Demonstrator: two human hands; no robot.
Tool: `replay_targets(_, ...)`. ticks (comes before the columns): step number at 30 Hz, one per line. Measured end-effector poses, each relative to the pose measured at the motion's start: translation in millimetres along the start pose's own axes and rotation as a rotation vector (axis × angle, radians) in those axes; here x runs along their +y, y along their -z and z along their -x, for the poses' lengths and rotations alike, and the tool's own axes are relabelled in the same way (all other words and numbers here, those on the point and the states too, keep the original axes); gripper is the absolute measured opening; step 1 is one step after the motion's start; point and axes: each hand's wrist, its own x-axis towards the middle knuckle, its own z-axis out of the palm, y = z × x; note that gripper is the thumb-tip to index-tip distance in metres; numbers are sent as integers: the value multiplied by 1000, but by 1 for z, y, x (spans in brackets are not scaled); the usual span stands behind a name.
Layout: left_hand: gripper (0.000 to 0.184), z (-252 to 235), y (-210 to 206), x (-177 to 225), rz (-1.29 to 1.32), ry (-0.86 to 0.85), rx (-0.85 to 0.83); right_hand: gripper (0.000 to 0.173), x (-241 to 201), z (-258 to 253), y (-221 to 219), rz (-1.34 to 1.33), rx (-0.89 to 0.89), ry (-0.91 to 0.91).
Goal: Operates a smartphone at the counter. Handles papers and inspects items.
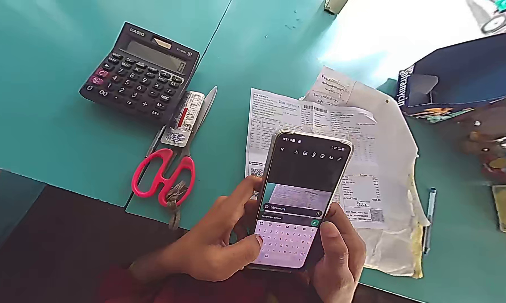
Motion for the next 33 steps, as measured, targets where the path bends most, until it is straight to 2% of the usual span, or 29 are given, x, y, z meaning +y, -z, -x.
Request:
replay_targets(8,48,-1,-1,-1,-1,-1,7,30,1,1,0,0,5,-14)
replay_targets(14,54,-2,0,-1,-16,-17,8,26,0,1,1,-15,-6,-20)
replay_targets(20,51,-2,-1,0,-30,-18,7,25,1,2,1,-30,-17,-25)
replay_targets(33,56,-2,0,1,-41,-18,-2,24,2,2,1,-48,-26,-27)
